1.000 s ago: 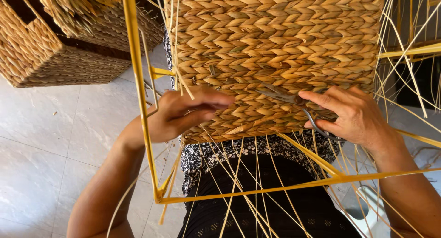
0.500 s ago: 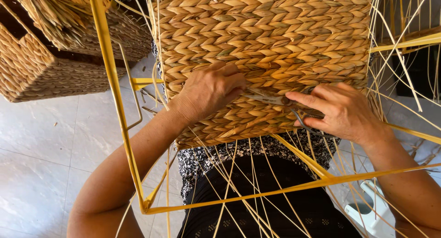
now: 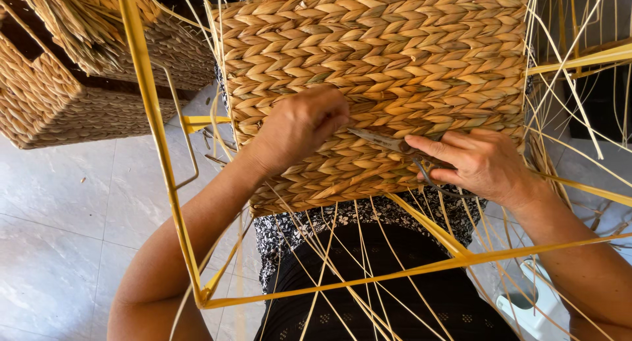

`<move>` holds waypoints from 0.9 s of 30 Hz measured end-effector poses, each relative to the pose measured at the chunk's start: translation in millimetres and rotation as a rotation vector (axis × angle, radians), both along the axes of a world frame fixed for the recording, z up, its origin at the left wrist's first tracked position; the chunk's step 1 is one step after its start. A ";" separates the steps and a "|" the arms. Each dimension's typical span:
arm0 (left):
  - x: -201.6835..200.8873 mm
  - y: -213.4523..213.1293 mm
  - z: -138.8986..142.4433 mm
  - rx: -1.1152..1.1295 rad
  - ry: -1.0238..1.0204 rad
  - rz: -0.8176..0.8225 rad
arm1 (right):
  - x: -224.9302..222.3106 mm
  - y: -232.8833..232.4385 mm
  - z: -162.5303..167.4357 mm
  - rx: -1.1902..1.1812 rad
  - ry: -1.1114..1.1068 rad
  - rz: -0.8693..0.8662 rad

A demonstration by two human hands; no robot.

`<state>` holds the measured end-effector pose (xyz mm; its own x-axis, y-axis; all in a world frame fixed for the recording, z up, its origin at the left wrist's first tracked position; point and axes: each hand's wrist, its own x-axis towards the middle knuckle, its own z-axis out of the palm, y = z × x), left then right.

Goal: The person sits on the floor with a yellow metal frame across their lap and weaves thin dried plant strands around the frame, tucking and tightening them by hand. They then use scissors to trim the excess strand ends from the woven panel and finally handle a tied bundle of dried leaves.

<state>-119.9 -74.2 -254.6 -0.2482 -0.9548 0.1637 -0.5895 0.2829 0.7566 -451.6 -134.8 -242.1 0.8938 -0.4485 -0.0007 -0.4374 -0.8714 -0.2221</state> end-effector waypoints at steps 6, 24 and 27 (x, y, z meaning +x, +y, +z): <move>40.0 12.9 16.4 -0.002 0.126 0.201 | 3.9 -3.0 -0.7 0.184 -0.161 -0.058; 27.1 24.6 9.7 -0.252 -0.459 0.061 | 54.8 -16.0 13.2 0.010 -0.025 0.070; 27.1 23.1 10.9 -0.280 -0.437 0.037 | 56.6 -16.9 8.7 0.010 -0.012 0.070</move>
